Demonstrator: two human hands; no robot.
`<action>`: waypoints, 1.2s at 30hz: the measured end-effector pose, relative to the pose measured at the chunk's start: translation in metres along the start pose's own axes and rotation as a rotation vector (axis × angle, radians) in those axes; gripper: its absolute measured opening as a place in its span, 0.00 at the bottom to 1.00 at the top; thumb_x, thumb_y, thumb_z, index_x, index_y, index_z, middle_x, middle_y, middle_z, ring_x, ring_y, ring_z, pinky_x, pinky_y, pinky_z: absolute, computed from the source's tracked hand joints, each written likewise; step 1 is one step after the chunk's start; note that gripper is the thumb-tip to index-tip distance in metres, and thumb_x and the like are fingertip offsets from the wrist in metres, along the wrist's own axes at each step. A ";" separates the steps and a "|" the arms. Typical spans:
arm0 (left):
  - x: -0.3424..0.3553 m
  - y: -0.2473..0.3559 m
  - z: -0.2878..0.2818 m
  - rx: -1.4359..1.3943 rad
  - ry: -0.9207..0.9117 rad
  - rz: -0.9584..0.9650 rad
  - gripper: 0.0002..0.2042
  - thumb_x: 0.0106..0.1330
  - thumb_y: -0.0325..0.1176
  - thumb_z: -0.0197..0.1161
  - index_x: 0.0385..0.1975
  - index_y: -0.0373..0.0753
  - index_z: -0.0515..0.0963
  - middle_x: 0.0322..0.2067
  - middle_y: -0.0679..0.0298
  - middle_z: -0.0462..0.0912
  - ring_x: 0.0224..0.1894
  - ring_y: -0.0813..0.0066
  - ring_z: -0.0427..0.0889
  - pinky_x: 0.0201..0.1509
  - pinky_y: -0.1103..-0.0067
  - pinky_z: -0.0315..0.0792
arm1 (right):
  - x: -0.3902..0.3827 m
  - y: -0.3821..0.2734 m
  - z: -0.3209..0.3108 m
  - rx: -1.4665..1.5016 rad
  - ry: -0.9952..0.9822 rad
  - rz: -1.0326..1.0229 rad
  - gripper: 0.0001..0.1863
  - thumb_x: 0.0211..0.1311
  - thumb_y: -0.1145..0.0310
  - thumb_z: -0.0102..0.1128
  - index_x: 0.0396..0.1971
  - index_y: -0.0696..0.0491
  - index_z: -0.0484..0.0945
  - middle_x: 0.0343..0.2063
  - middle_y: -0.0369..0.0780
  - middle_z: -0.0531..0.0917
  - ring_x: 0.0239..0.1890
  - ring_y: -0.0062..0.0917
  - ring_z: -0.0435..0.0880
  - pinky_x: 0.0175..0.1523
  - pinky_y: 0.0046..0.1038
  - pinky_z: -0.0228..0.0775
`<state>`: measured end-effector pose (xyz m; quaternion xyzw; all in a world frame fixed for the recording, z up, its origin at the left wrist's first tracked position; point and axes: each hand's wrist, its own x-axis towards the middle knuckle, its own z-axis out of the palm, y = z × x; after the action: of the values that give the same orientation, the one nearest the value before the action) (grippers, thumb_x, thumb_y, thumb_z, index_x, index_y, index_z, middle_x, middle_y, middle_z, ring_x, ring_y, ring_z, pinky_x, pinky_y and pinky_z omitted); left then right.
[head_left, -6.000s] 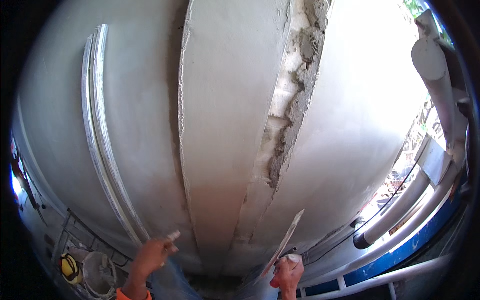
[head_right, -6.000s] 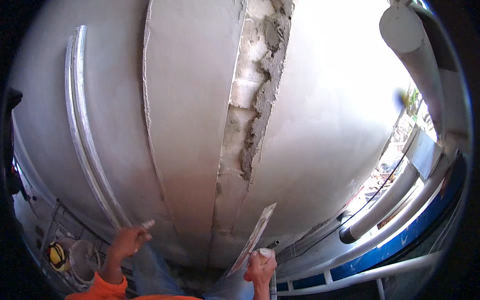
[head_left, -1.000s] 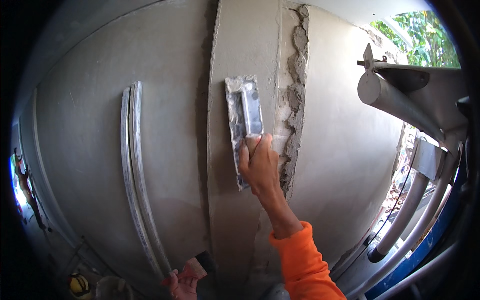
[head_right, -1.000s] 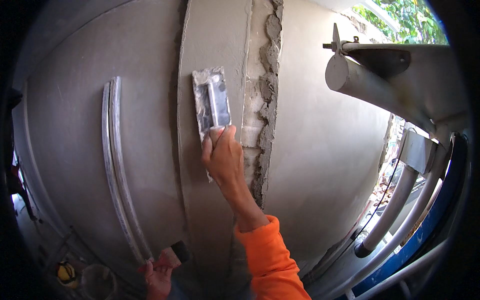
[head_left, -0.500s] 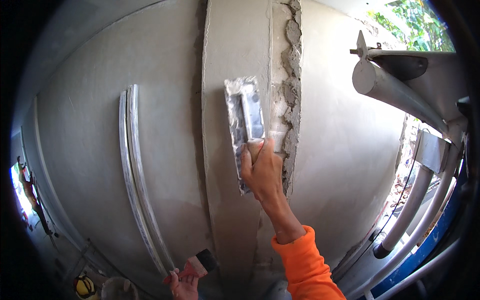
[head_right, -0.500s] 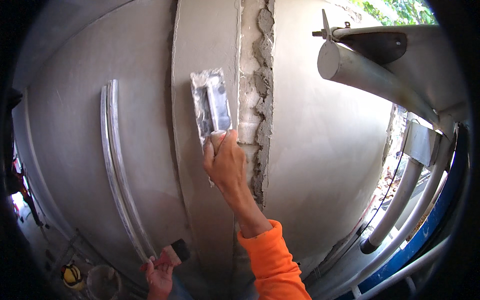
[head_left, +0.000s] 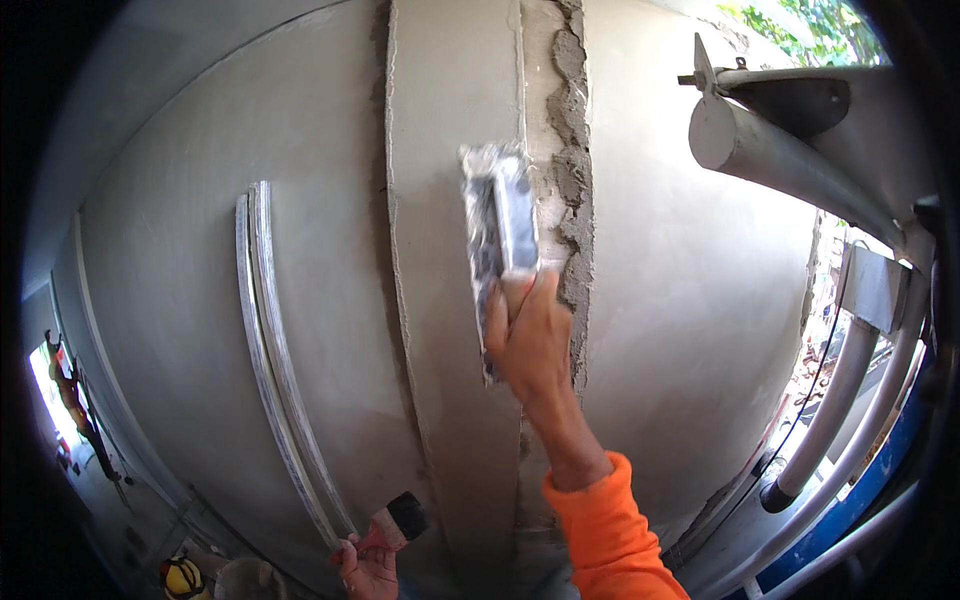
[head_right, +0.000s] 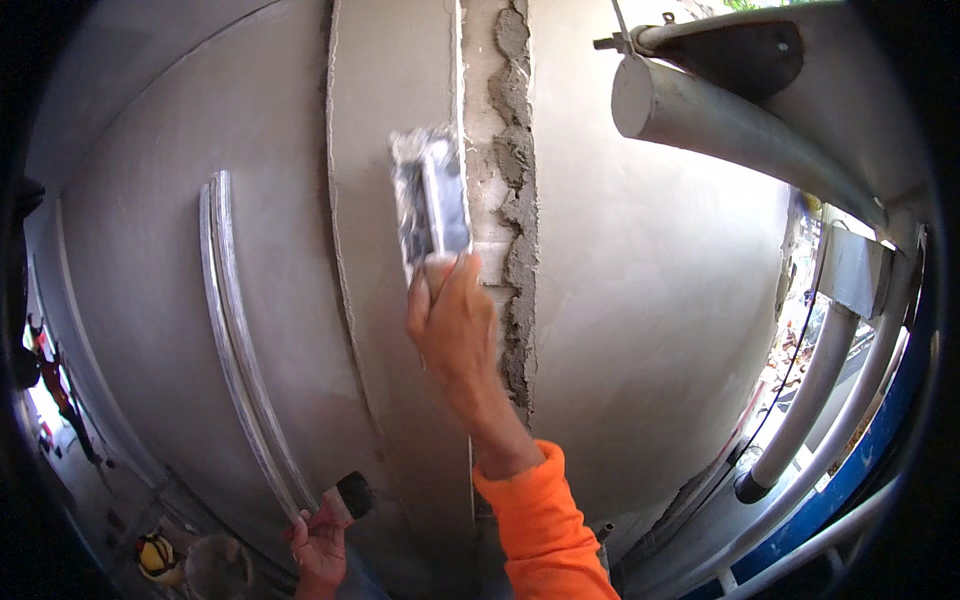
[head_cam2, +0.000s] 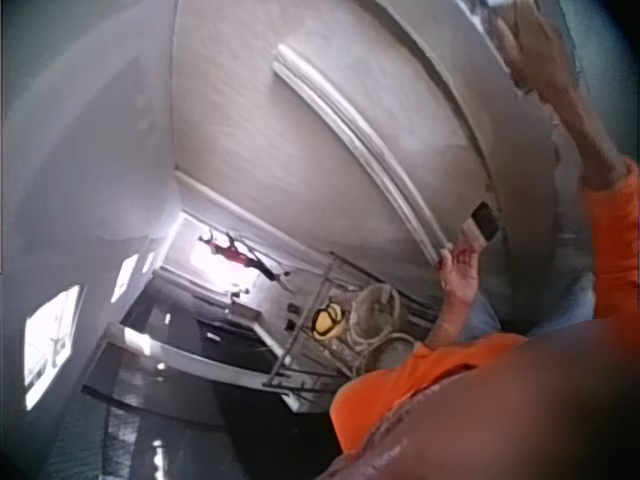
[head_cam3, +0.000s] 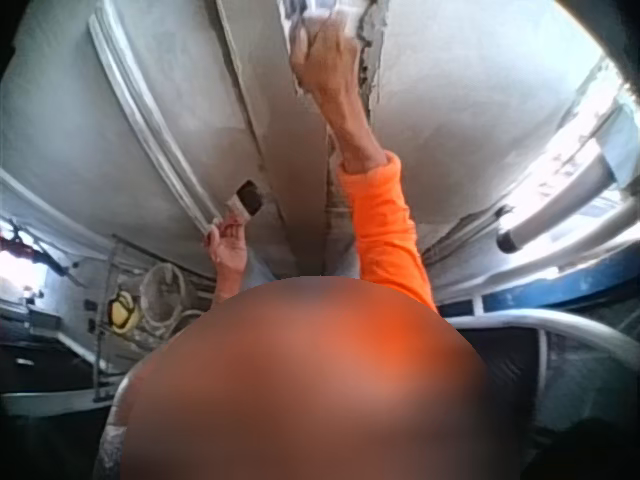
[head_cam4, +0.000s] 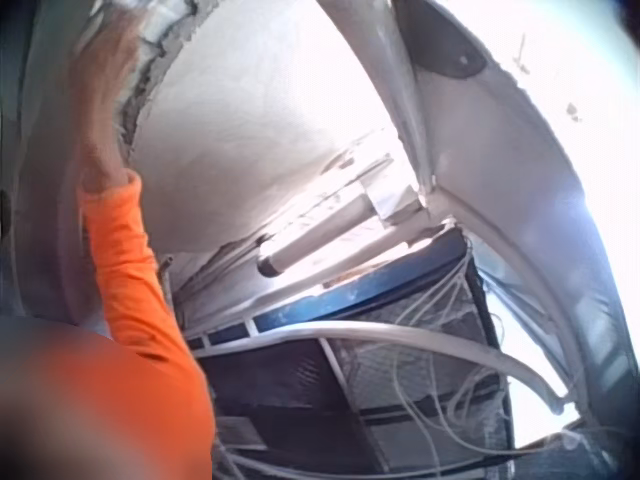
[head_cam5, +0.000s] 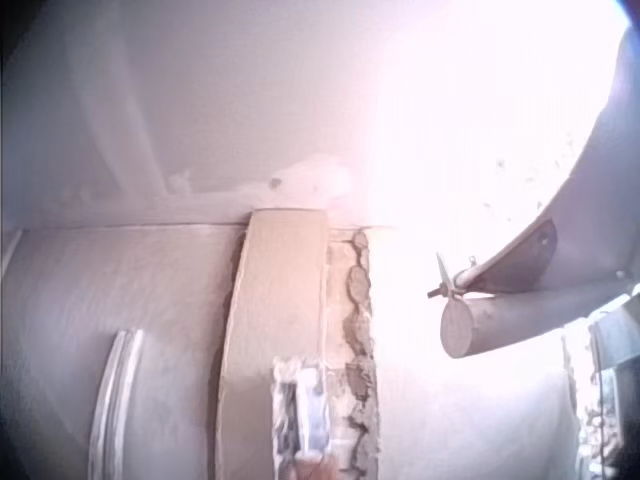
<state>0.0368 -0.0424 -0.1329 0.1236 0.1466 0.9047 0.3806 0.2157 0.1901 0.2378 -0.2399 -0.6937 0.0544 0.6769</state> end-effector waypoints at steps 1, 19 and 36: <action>0.003 0.000 0.003 0.037 -0.020 0.015 0.13 0.74 0.44 0.68 0.52 0.46 0.80 0.56 0.61 0.84 0.64 0.61 0.79 0.71 0.57 0.74 | 0.016 0.003 -0.001 0.021 0.047 -0.028 0.19 0.71 0.64 0.63 0.40 0.62 0.64 0.21 0.59 0.81 0.28 0.60 0.85 0.31 0.50 0.75; 0.083 -0.015 0.211 0.623 -1.174 0.664 0.05 0.79 0.34 0.57 0.47 0.43 0.78 0.73 0.44 0.68 0.75 0.41 0.68 0.80 0.43 0.56 | -0.213 0.028 -0.078 1.481 -0.522 1.044 0.18 0.75 0.54 0.61 0.48 0.54 0.72 0.21 0.39 0.75 0.15 0.24 0.74 0.18 0.29 0.69; -0.003 -0.053 0.075 0.254 -0.832 0.087 0.07 0.78 0.25 0.60 0.48 0.42 0.84 0.67 0.46 0.78 0.69 0.46 0.77 0.75 0.49 0.67 | 0.114 -0.032 -0.018 -0.158 0.020 0.082 0.20 0.73 0.58 0.58 0.40 0.64 0.70 0.30 0.65 0.84 0.39 0.63 0.87 0.45 0.54 0.79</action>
<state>0.0988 0.0037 -0.0831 0.5294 0.0853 0.7677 0.3507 0.2284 0.2042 0.3561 -0.3212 -0.6787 0.0249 0.6600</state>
